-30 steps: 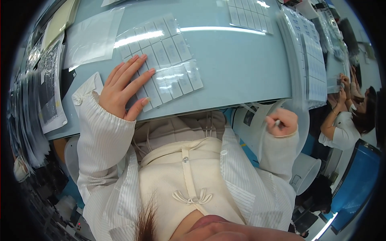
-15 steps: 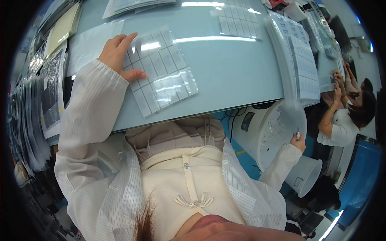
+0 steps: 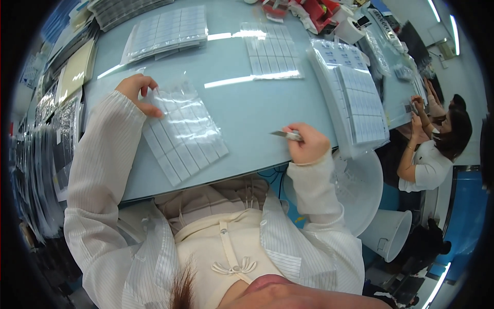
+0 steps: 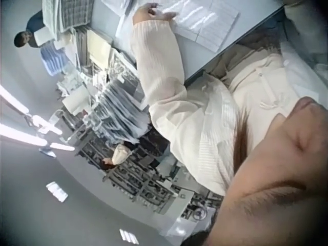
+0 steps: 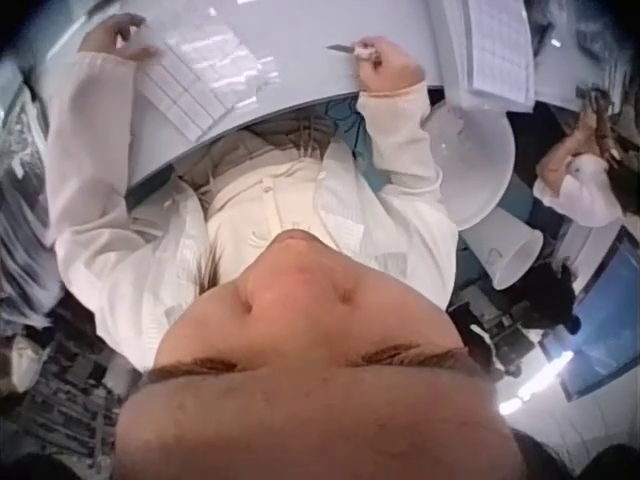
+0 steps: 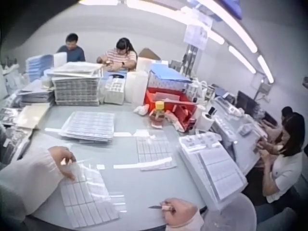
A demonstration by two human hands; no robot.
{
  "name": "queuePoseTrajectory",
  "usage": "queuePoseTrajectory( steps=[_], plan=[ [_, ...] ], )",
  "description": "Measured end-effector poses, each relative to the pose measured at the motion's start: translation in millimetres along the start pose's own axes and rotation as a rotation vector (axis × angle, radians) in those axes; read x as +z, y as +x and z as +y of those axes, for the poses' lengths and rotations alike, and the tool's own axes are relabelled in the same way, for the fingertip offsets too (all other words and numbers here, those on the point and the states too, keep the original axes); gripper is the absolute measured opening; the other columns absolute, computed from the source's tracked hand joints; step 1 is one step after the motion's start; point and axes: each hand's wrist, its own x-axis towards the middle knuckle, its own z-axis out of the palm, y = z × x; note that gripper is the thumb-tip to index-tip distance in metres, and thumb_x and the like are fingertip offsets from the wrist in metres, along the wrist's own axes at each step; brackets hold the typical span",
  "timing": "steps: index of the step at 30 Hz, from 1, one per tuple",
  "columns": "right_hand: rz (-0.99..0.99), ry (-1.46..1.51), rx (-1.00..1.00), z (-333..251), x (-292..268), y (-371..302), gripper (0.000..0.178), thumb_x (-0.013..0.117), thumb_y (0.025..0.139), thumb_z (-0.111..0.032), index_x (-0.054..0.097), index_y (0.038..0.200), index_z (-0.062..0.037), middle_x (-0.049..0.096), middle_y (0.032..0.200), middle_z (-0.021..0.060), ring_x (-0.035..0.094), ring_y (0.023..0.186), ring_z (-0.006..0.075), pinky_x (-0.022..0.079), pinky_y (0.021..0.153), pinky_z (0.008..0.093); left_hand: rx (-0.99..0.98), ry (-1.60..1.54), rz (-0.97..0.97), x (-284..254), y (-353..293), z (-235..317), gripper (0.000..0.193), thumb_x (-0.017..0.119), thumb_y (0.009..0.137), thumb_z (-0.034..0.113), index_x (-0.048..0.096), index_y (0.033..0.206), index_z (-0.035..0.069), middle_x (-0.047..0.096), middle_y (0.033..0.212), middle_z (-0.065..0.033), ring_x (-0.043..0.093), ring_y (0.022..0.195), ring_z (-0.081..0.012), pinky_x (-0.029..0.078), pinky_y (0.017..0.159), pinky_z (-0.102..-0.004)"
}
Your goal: Placing small rectangular components onto a grid sheet at a manufacturing workstation.
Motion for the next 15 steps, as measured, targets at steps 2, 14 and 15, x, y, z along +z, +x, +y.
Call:
queuePoseTrajectory(
  steps=[2,14,15],
  plan=[
    [-0.095,0.032,0.045,-3.9,15.7,13.1,0.010,0.073,0.088,-0.015,0.071,0.085,-0.0058,0.060,0.060,0.0126,0.058,0.050,0.0289,0.043,0.048,0.0339,0.019,-0.269,-0.040,-6.2,1.7,-15.5,0.043,0.093,0.072,0.032,0.075,0.100,0.005,0.067,0.086,-0.0072,0.061,0.082,-0.0161,0.050,0.075,-0.0318],
    [0.065,0.543,0.392,11.1,19.4,16.8,0.013,0.076,0.092,-0.012,0.070,0.091,-0.0006,0.061,0.072,-0.0055,0.043,0.062,-0.0003,0.033,0.053,0.0172,0.524,-0.446,-0.011,-53.4,76.2,78.8,0.021,0.073,0.092,0.021,0.073,0.095,0.000,0.066,0.078,0.0003,0.058,0.078,-0.0083,0.047,0.074,-0.0267],
    [0.060,0.550,0.398,8.6,19.1,18.4,0.013,0.076,0.092,-0.012,0.070,0.091,-0.0005,0.061,0.073,-0.0051,0.043,0.062,0.0001,0.034,0.054,0.0171,0.495,-0.421,0.075,-56.8,84.5,92.5,0.022,0.071,0.093,0.023,0.072,0.094,0.001,0.064,0.079,0.0011,0.056,0.080,-0.0078,0.046,0.077,-0.0269]
  ],
)
